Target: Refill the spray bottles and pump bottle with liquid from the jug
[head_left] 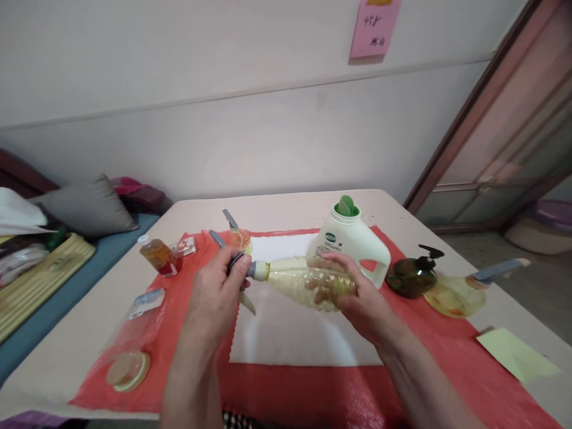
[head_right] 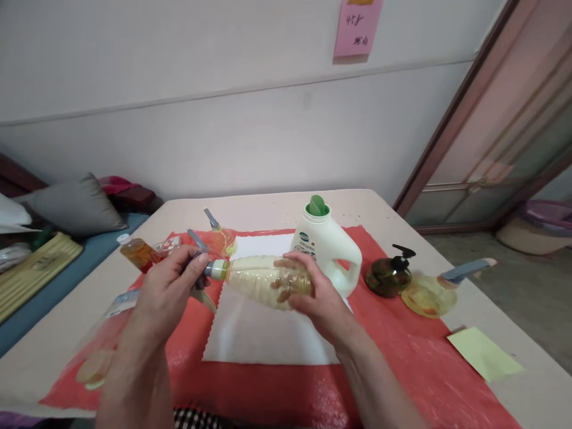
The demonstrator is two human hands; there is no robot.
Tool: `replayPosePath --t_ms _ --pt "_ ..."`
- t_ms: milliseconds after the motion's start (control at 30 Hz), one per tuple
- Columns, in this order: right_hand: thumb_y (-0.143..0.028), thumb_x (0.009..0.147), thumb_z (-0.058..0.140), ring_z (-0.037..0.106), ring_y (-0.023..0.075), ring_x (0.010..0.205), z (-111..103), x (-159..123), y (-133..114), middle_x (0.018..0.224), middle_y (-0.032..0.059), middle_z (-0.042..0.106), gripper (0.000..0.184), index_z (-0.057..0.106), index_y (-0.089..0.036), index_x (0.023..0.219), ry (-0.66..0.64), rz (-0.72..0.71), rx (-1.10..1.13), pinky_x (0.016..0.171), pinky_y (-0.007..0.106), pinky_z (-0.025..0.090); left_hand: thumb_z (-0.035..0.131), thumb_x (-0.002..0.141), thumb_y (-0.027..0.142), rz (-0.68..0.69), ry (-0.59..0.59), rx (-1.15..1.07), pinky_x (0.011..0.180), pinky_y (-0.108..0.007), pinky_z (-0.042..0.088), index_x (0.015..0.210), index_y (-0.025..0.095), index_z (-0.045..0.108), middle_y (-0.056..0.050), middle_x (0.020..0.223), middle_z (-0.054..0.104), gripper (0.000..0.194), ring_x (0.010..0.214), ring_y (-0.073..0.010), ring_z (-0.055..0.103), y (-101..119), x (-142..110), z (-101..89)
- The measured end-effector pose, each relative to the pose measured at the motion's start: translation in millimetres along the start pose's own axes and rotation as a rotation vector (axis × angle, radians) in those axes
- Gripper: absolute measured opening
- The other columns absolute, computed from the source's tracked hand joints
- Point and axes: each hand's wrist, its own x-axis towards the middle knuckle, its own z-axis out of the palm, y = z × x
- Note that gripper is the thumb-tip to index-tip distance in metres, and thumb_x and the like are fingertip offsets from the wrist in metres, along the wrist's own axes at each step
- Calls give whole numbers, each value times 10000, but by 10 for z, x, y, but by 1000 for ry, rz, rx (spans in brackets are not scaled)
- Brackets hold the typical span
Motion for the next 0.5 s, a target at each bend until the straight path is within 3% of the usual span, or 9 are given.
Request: replayPosePath --t_ms 100,233,300,400,467,500 --pt "-103 516 848 549 248 1248 -115 -48 -98 1441 -4 525 706 638 -368 1135 -4 -112 -191 940 336 507 645 867 548 -106 -110 -277 548 -252 472 1055 238 630 19 772 639 363 612 -144 627 -74 27 11" --pt "-190 584 754 626 237 1093 -171 -57 -137 1357 26 602 665 610 -348 1214 48 -80 32 858 350 527 560 855 699 -176 -268 -654 543 -298 531 1308 268 595 -67 945 707 627 688 -202 682 -140 69 11" --pt "-277 648 723 666 227 988 -152 -32 -103 1278 52 655 622 586 -324 1254 66 -24 185 775 340 544 581 832 711 -150 -174 -760 529 -291 536 1257 240 657 -119 1041 714 639 741 -214 687 -179 114 37" --pt "-397 735 689 695 213 832 -97 22 -25 1156 91 706 530 588 -272 1241 85 115 309 605 292 535 846 698 446 33 7 -717 747 -300 586 1242 298 681 -102 1351 628 587 1103 -265 656 -250 174 101" --pt "-470 779 666 700 208 740 -64 52 17 1047 99 728 485 601 -246 1204 97 220 305 512 256 493 915 597 294 154 -5 -621 910 -337 560 1281 346 659 -63 1450 564 732 1298 -292 544 -283 183 140" --pt "-500 798 652 697 204 705 -53 60 29 1000 94 731 466 609 -240 1182 98 257 282 481 242 470 917 587 282 176 -25 -577 927 -348 554 1257 332 678 -67 1407 600 713 1284 -292 555 -291 179 157"
